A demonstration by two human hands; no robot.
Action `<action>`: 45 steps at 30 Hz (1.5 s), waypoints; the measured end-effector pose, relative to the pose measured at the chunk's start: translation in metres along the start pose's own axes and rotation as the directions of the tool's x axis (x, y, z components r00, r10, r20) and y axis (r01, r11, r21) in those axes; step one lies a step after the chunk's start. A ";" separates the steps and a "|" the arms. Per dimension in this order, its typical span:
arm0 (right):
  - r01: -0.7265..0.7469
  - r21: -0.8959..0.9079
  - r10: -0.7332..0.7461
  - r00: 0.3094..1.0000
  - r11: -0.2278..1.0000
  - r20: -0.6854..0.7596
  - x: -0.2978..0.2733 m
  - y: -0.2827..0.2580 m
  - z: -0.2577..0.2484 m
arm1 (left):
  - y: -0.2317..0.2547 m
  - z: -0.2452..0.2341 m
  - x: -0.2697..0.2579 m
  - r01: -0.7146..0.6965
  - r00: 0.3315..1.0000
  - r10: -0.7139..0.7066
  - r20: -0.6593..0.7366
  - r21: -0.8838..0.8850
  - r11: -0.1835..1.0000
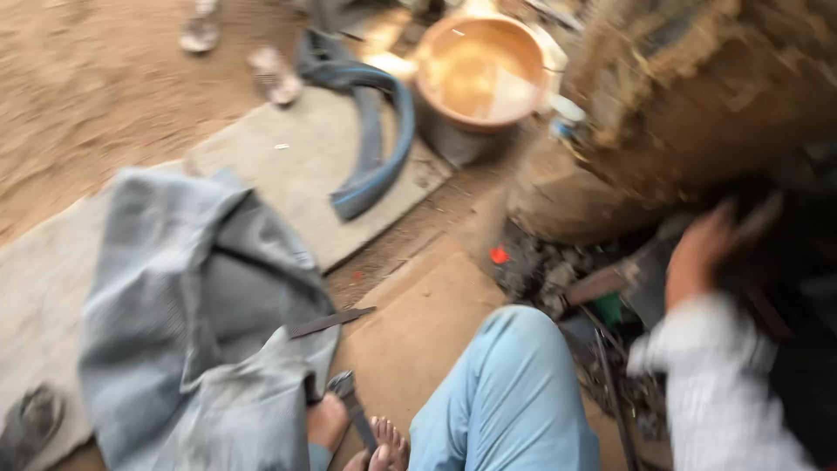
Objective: The person sits cross-legged on the floor and uses a brush to apply dark adhesive from a small tin onto a spot on a rubber inner tube resting in their lap. They continue brushing the spot, then pick up scissors, trim a small green patch, and press the patch onto the adhesive-covered area by hand.
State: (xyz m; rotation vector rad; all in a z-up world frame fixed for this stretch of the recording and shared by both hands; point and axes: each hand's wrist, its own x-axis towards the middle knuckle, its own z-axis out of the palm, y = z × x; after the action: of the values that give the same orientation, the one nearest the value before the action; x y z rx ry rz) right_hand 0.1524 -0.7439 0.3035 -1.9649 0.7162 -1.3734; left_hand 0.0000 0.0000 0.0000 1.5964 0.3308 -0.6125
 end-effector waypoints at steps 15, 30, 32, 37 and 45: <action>0.152 0.740 -0.719 -0.174 0.656 0.673 -0.308 -0.351 0.014 | 0.370 0.083 -0.200 -0.551 0.782 0.569 -0.253 0.146 0.822; -0.748 -0.038 -0.130 -0.164 0.662 0.978 -0.353 -0.378 0.052 | 0.246 -0.011 -0.179 -0.230 0.881 -0.293 -0.372 -0.877 0.421; -0.781 -0.047 -0.136 -0.167 0.623 0.977 -0.356 -0.382 0.056 | 0.256 -0.014 -0.165 -0.273 0.926 -0.207 -0.316 -0.938 0.213; -0.731 0.021 -0.142 -0.104 0.682 0.984 -0.366 -0.388 0.072 | 0.232 0.003 -0.127 -0.341 0.937 -0.050 -0.345 -0.938 0.068; -0.524 0.083 -0.228 -0.219 0.848 0.949 -0.380 -0.434 0.083 | 0.229 -0.007 -0.130 -0.313 0.945 -0.072 -0.320 -0.945 0.097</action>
State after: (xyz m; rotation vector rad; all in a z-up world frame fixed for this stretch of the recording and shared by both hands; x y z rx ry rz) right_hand 0.1475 -0.1660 0.3782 -1.6391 -0.2668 0.5667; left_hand 0.0214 -0.0041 0.2622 0.2668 0.6534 0.1142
